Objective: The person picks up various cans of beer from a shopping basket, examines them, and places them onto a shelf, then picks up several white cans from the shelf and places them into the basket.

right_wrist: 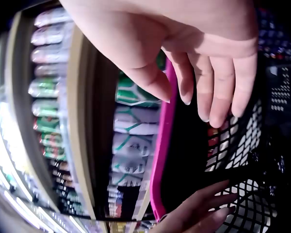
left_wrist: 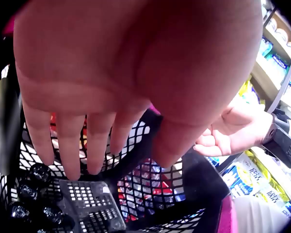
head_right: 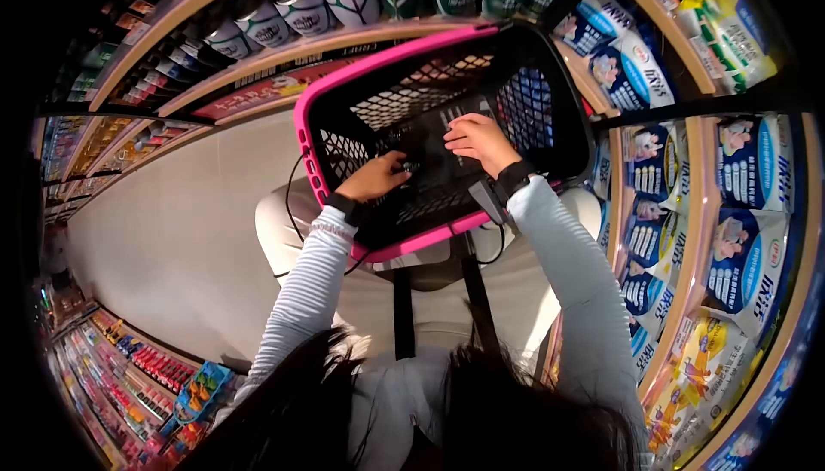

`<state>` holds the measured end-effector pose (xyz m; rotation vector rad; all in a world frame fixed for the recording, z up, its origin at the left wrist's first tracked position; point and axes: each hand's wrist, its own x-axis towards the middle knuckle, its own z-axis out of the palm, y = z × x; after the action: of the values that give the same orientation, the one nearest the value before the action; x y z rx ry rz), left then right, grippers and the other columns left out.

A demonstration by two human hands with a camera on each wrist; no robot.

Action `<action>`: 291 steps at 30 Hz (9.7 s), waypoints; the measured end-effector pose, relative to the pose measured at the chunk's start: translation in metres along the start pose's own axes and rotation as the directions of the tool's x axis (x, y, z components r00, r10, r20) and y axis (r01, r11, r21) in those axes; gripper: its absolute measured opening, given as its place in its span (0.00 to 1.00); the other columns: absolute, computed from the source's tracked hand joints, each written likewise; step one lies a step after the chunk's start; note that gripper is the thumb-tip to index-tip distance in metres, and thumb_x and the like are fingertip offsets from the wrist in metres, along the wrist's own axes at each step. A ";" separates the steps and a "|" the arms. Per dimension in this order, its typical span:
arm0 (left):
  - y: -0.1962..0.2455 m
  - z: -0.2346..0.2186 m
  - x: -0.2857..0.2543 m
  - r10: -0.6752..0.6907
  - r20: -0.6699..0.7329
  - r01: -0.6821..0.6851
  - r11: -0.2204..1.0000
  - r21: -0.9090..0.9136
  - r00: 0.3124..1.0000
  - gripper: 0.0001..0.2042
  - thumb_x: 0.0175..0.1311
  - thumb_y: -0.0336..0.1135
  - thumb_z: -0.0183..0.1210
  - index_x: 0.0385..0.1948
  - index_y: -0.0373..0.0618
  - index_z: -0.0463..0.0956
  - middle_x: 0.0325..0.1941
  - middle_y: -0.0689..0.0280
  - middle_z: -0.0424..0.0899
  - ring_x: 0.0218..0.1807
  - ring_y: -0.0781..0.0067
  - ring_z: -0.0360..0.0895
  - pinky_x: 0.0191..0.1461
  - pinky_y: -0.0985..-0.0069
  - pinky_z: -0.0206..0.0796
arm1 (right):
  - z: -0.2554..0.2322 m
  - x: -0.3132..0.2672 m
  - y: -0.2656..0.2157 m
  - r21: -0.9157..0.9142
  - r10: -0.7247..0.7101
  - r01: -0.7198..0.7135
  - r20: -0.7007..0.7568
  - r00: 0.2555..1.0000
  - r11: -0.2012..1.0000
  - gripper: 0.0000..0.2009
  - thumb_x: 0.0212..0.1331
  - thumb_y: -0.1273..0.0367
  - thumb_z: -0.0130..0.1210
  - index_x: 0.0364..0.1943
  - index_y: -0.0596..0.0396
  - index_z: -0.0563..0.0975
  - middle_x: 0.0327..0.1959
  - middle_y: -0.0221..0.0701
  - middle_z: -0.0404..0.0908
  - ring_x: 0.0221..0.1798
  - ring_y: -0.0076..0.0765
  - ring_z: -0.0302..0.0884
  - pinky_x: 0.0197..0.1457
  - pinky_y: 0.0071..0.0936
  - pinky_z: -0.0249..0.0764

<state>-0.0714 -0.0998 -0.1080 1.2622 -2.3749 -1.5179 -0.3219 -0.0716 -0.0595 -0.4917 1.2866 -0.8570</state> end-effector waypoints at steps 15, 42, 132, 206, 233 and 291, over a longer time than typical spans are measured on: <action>-0.134 0.064 0.113 -0.445 0.027 0.434 0.884 0.175 0.895 0.18 0.54 0.36 0.52 0.45 0.36 0.73 0.44 0.45 0.77 0.48 0.47 0.74 0.52 0.63 0.67 | -0.015 0.204 0.199 -0.632 0.316 -0.254 -0.016 0.949 0.732 0.21 0.44 0.62 0.62 0.40 0.62 0.75 0.26 0.37 0.78 0.32 0.38 0.76 0.37 0.33 0.71; -0.132 0.065 0.107 -0.407 -0.058 0.396 0.907 -0.141 0.911 0.21 0.51 0.31 0.53 0.50 0.37 0.67 0.43 0.48 0.78 0.49 0.50 0.74 0.51 0.63 0.66 | -0.074 0.213 0.241 0.086 0.428 -0.445 0.161 0.889 0.892 0.18 0.51 0.61 0.55 0.44 0.56 0.75 0.43 0.36 0.78 0.40 0.34 0.77 0.40 0.30 0.73; 0.243 0.060 -0.196 0.256 -0.629 -0.659 0.492 -0.569 0.734 0.37 0.41 0.37 0.70 0.52 0.36 0.56 0.50 0.56 0.68 0.52 0.68 0.71 0.57 0.71 0.64 | 0.082 -0.297 -0.030 0.309 -0.841 0.834 -0.154 0.519 0.458 0.38 0.61 0.45 0.41 0.63 0.66 0.55 0.65 0.49 0.56 0.66 0.47 0.58 0.65 0.40 0.60; 0.250 0.037 -0.201 0.198 0.029 -0.002 0.153 -0.988 0.980 0.40 0.58 0.71 0.30 0.52 0.38 0.64 0.30 0.50 0.77 0.21 0.70 0.75 0.24 0.80 0.68 | 0.095 -0.291 -0.017 0.417 -0.739 0.676 -0.016 0.674 0.608 0.34 0.47 0.66 0.56 0.60 0.61 0.56 0.55 0.44 0.67 0.53 0.39 0.70 0.47 0.31 0.73; 0.253 0.041 -0.202 0.157 -0.057 -0.100 0.286 -0.953 0.986 0.38 0.60 0.68 0.28 0.51 0.37 0.65 0.32 0.51 0.78 0.23 0.66 0.75 0.26 0.75 0.65 | 0.092 -0.289 -0.013 0.381 -0.714 0.666 -0.021 0.700 0.641 0.36 0.51 0.57 0.54 0.61 0.63 0.56 0.57 0.48 0.66 0.57 0.48 0.70 0.55 0.40 0.72; 0.248 0.056 -0.191 0.162 -0.578 -0.534 0.632 -0.562 0.800 0.31 0.45 0.34 0.68 0.47 0.35 0.57 0.44 0.57 0.71 0.45 0.75 0.72 0.49 0.77 0.66 | 0.100 -0.289 -0.011 0.218 -0.749 0.762 -0.157 0.644 0.610 0.28 0.45 0.71 0.59 0.52 0.59 0.62 0.47 0.34 0.73 0.49 0.28 0.74 0.52 0.27 0.72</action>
<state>-0.1186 0.1119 0.1244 0.7653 -1.3684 -1.5068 -0.2418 0.1332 0.1532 -0.8277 0.9541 -1.7528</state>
